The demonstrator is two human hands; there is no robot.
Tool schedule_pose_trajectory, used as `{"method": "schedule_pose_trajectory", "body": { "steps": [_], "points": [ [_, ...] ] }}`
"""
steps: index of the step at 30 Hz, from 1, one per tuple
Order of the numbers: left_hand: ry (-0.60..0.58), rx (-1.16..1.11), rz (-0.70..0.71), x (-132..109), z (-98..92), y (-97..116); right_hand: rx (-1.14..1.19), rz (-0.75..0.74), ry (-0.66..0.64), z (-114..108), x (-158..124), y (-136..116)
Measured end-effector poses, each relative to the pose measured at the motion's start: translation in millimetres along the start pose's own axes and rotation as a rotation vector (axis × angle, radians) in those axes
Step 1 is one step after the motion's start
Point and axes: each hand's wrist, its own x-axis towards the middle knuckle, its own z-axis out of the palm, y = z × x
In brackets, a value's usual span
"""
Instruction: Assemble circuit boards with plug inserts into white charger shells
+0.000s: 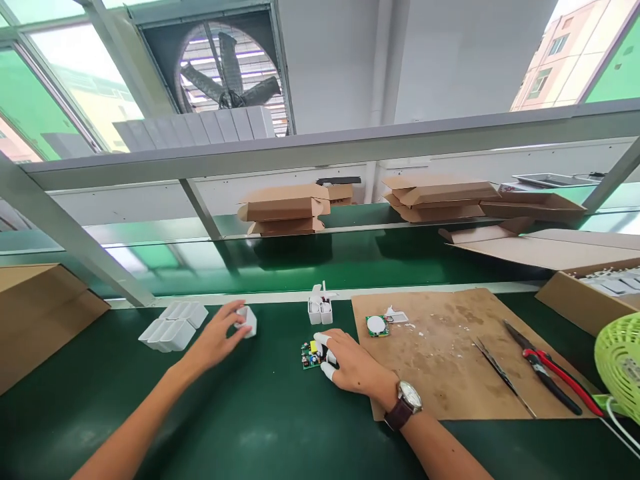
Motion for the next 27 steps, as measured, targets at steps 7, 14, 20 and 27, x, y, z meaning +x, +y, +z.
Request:
{"method": "schedule_pose_trajectory", "body": {
  "steps": [7,14,20,27],
  "points": [
    [-0.179,-0.404,0.109,2.5,47.5,73.5,0.029,-0.033,0.056,-0.1,-2.4,-3.3],
    [-0.228,-0.52,-0.013,-15.5,65.2,74.2,0.072,-0.126,0.337,-9.7,2.6,-22.3],
    [-0.164,-0.579,0.06,-21.1,67.2,81.2,-0.122,-0.238,0.416,-3.5,1.3,-39.7],
    [-0.101,-0.479,0.215,-20.3,59.9,85.3,-0.257,-0.297,0.344,1.3,-1.1,-41.7]
  ]
}}
